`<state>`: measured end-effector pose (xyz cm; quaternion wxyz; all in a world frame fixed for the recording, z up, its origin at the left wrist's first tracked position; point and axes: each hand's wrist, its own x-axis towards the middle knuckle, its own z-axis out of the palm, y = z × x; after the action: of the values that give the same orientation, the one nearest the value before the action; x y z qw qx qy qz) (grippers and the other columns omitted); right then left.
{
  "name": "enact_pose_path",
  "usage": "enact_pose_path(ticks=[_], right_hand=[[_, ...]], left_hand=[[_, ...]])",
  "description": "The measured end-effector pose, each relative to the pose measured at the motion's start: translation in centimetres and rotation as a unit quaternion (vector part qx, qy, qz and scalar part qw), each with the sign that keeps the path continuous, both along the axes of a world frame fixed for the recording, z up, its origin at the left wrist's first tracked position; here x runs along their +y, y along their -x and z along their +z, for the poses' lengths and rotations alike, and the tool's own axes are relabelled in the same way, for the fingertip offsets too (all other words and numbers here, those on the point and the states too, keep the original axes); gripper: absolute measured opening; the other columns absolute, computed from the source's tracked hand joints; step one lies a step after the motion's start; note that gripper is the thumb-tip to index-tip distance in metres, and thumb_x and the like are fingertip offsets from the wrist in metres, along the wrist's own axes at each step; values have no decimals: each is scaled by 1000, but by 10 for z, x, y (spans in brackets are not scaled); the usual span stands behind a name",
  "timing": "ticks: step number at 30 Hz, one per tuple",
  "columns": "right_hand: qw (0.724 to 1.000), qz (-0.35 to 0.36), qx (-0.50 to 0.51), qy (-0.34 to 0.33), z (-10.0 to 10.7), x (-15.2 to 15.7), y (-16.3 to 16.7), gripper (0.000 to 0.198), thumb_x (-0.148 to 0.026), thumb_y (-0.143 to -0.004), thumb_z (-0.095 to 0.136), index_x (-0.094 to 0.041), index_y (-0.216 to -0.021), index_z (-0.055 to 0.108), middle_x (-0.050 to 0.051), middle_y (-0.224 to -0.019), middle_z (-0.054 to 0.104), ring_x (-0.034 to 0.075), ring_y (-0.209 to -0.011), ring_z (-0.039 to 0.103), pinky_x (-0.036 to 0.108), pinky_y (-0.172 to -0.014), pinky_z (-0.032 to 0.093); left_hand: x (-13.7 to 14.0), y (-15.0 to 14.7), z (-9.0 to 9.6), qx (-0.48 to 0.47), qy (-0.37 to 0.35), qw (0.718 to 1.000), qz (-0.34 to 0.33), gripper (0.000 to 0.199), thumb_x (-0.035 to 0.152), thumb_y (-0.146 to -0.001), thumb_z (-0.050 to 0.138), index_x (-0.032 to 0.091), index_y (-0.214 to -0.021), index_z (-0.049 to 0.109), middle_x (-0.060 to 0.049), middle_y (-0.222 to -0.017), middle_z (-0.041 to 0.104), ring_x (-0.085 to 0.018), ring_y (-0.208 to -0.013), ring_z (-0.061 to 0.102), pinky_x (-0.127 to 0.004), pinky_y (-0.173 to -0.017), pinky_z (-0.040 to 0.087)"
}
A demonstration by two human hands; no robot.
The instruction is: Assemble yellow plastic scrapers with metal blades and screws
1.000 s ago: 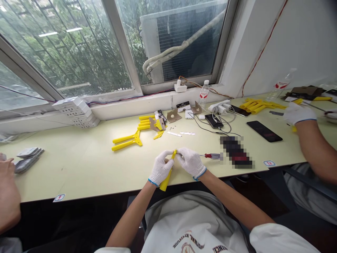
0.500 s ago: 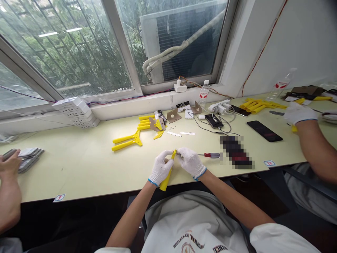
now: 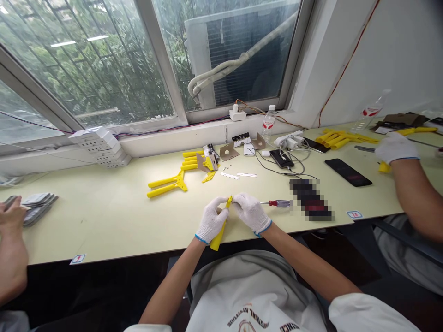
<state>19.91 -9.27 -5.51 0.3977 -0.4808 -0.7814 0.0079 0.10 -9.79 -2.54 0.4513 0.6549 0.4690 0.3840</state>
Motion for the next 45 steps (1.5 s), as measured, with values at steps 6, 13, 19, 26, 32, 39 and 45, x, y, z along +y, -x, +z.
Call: enact_pose_path(ticks=[6, 13, 19, 26, 32, 39, 45], right_hand=[[1000, -10, -5, -1, 1, -1, 1, 19, -18, -107, 52, -19, -104, 70, 7, -95, 69, 16, -88, 64, 27, -84, 52], [999, -32, -13, -1, 2, -3, 0, 18, -21, -106, 56, -19, -103, 74, 7, -93, 71, 16, -86, 65, 26, -80, 48], [999, -40, -21, 4, 4, -4, 1, 20, -19, -105, 55, -19, -105, 76, 7, -94, 72, 16, -85, 64, 26, -79, 46], [998, -44, -43, 8, 5, -5, 0, 22, -25, -109, 56, -18, -113, 76, 6, -99, 73, 14, -88, 65, 25, -83, 51], [997, -49, -60, 5, 8, -10, -1, 36, -45, -107, 64, -16, -128, 69, 10, -127, 69, 17, -108, 68, 37, -98, 61], [997, -49, -64, 5, 8, -10, 0, 37, -44, -107, 64, -17, -132, 68, 11, -131, 68, 18, -113, 68, 38, -100, 61], [997, -48, -52, 2, 1, -4, 1, 28, -39, -108, 63, -15, -120, 69, 7, -112, 70, 14, -97, 67, 31, -89, 59]], left_hand=[[0, 0, -1, -2, 1, 1000, -3, 37, 25, -91, 62, 19, -127, 71, 4, -64, 67, -16, -56, 63, -27, -63, 51], [0, 0, 0, -8, -2, 1000, -2, 37, 25, -90, 63, 19, -126, 72, 4, -63, 67, -16, -56, 63, -27, -62, 51], [1, 0, -1, -7, -3, 1000, -5, 38, 25, -91, 63, 19, -127, 72, 3, -64, 67, -16, -56, 63, -27, -63, 51], [1, 1, -1, -8, -1, 1000, -5, 37, 25, -91, 63, 19, -126, 71, 3, -66, 69, -16, -58, 64, -28, -64, 52], [1, 2, -1, -10, -7, 1000, -9, 37, 27, -91, 64, 19, -126, 72, 2, -66, 69, -16, -58, 64, -28, -64, 52], [1, 2, -1, -7, -8, 1000, -5, 37, 27, -91, 64, 18, -126, 72, 2, -68, 70, -17, -59, 65, -28, -65, 53], [0, 2, -1, 12, -14, 1000, -5, 37, 25, -89, 66, 20, -125, 72, 4, -65, 67, -15, -57, 61, -26, -62, 50]])
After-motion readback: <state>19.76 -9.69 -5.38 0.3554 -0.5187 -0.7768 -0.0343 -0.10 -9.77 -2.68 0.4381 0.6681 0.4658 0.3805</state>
